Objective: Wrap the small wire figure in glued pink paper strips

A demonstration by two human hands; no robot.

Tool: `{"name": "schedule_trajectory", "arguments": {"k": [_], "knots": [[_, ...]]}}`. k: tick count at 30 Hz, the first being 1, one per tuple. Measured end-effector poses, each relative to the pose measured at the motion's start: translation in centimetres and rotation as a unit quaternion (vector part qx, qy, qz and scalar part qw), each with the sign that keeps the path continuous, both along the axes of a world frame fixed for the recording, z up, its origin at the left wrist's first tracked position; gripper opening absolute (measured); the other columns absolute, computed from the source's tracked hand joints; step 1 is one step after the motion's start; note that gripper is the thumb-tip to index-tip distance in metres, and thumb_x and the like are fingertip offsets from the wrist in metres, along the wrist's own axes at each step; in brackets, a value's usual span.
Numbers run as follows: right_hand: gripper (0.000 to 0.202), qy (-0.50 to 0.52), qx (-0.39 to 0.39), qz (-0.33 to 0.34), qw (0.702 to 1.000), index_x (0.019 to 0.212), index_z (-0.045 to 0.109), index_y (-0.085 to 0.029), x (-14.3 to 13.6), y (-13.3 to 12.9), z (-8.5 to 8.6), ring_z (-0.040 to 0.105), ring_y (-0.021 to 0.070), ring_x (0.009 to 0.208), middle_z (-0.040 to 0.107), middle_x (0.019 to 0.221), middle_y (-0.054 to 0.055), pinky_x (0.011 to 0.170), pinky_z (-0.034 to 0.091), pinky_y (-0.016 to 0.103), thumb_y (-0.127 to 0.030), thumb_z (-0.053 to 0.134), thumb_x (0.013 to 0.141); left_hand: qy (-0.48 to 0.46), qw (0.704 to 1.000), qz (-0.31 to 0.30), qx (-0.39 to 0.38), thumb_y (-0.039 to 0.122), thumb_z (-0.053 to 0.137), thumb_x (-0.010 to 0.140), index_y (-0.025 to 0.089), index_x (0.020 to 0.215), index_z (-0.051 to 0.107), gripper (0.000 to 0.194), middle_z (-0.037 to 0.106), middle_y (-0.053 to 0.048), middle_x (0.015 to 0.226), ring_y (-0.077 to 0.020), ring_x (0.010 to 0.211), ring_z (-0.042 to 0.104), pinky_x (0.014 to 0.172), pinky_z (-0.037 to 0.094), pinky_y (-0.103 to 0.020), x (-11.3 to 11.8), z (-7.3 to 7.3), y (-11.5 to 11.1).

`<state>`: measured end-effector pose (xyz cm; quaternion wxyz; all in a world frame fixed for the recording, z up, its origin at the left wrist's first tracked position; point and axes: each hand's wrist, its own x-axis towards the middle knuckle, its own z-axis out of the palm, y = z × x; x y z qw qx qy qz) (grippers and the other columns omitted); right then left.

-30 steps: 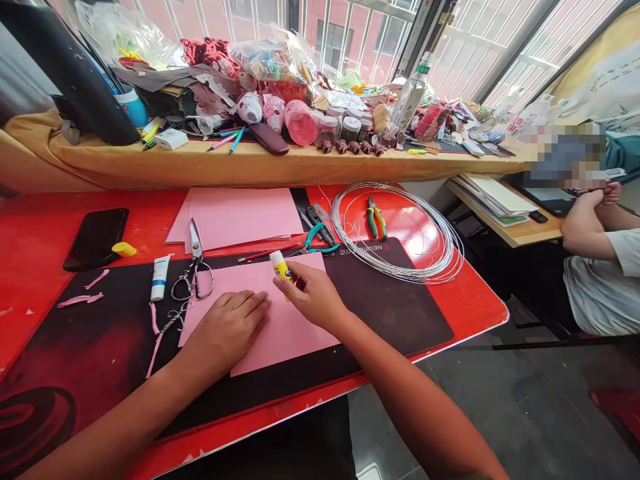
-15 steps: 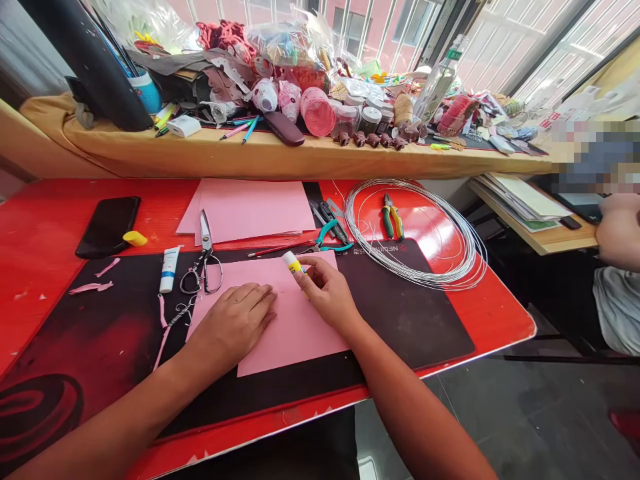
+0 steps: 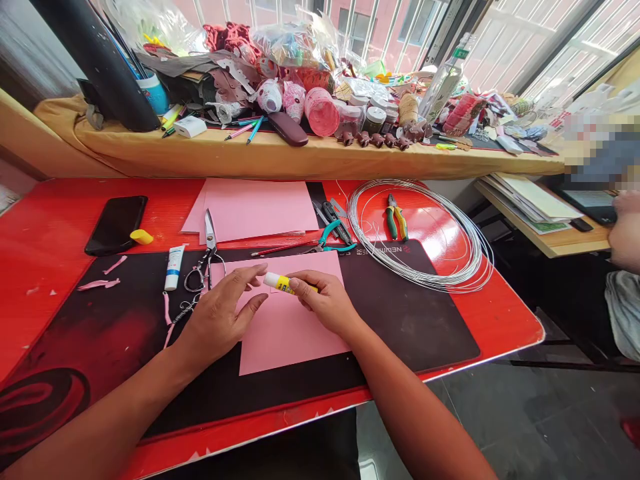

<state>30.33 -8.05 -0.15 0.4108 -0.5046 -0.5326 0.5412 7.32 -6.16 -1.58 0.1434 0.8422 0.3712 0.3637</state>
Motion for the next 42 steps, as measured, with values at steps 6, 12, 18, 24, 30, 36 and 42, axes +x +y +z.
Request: {"name": "schedule_trajectory", "arguments": {"k": [6, 12, 18, 24, 30, 36, 42], "knots": [[0.048, 0.094, -0.059, 0.041, 0.993, 0.099, 0.078, -0.016, -0.4, -0.3, 0.1, 0.041, 0.0105, 0.052, 0.049, 0.062, -0.003, 0.05, 0.028, 0.026, -0.063, 0.071, 0.093, -0.037, 0.997, -0.029, -0.063, 0.027, 0.065, 0.103, 0.023, 0.116, 0.067, 0.014, 0.073, -0.002, 0.099, -0.018, 0.088, 0.069, 0.082, 0.055, -0.031, 0.2, 1.0, -0.2], [0.041, 0.207, -0.075, 0.022, 0.975, 0.108, 0.071, -0.019, -0.8, -0.5, 0.0, 0.04, 0.0085, 0.046, 0.053, 0.06, -0.006, 0.045, 0.023, 0.023, -0.054, 0.082, 0.088, -0.064, 0.994, 0.009, -0.092, 0.029, 0.072, 0.097, 0.022, 0.104, 0.069, 0.01, 0.074, 0.002, 0.088, -0.015, 0.074, 0.065, 0.072, 0.051, -0.028, 0.6, 1.3, -0.9], [0.044, 0.253, -0.124, 0.027, 0.959, 0.1, 0.065, -0.021, -1.4, -0.5, -0.3, 0.04, 0.0069, 0.042, 0.059, 0.061, -0.006, 0.04, 0.019, 0.021, -0.051, 0.089, 0.08, -0.091, 0.988, 0.017, -0.126, 0.027, 0.071, 0.095, 0.023, 0.101, 0.068, 0.008, 0.075, 0.002, 0.086, -0.0138, 0.07, 0.063, 0.068, 0.05, -0.027, 1.3, 1.3, -1.7], [0.052, 0.278, -0.156, 0.029, 0.947, 0.102, 0.066, -0.02, -1.3, -0.3, -0.5, 0.037, 0.0064, 0.043, 0.059, 0.061, -0.006, 0.041, 0.018, 0.021, -0.055, 0.092, 0.074, -0.082, 0.988, 0.008, -0.13, 0.036, 0.071, 0.098, 0.023, 0.112, 0.068, 0.02, 0.074, 0.001, 0.089, -0.0146, 0.073, 0.064, 0.07, 0.052, -0.028, 1.1, 1.1, -1.5], [0.044, 0.203, -0.065, -0.132, 0.968, 0.095, 0.066, -0.02, 0.1, 0.7, -0.6, 0.035, 0.0078, 0.045, 0.049, 0.059, -0.007, 0.045, 0.021, 0.025, -0.059, 0.083, 0.084, -0.027, 0.999, -0.004, -0.037, 0.03, 0.057, 0.107, 0.021, 0.108, 0.07, 0.017, 0.077, -0.005, 0.097, -0.02, 0.091, 0.07, 0.085, 0.055, -0.036, 0.0, 1.2, -0.1], [0.038, 0.018, 0.037, -0.184, 0.982, 0.087, 0.064, -0.022, 0.4, 0.9, -0.2, 0.041, 0.0122, 0.051, 0.049, 0.059, -0.006, 0.05, 0.033, 0.028, -0.055, 0.081, 0.085, 0.116, 0.99, -0.057, 0.063, 0.019, 0.053, 0.106, 0.015, 0.118, 0.073, 0.024, 0.078, -0.011, 0.116, -0.0275, 0.107, 0.07, 0.093, 0.054, -0.045, 0.2, -0.3, 0.2], [0.023, -0.195, 0.128, -0.103, 0.967, 0.086, 0.067, -0.022, -1.2, 0.8, 1.5, 0.056, 0.0164, 0.064, 0.07, 0.078, 0.002, 0.062, 0.042, 0.029, -0.043, 0.071, 0.093, 0.18, 0.978, -0.048, 0.095, 0.018, 0.052, 0.106, 0.012, 0.114, 0.075, 0.025, 0.077, -0.013, 0.113, -0.029, 0.103, 0.067, 0.09, 0.053, -0.046, 0.3, -1.5, 0.4]]}}
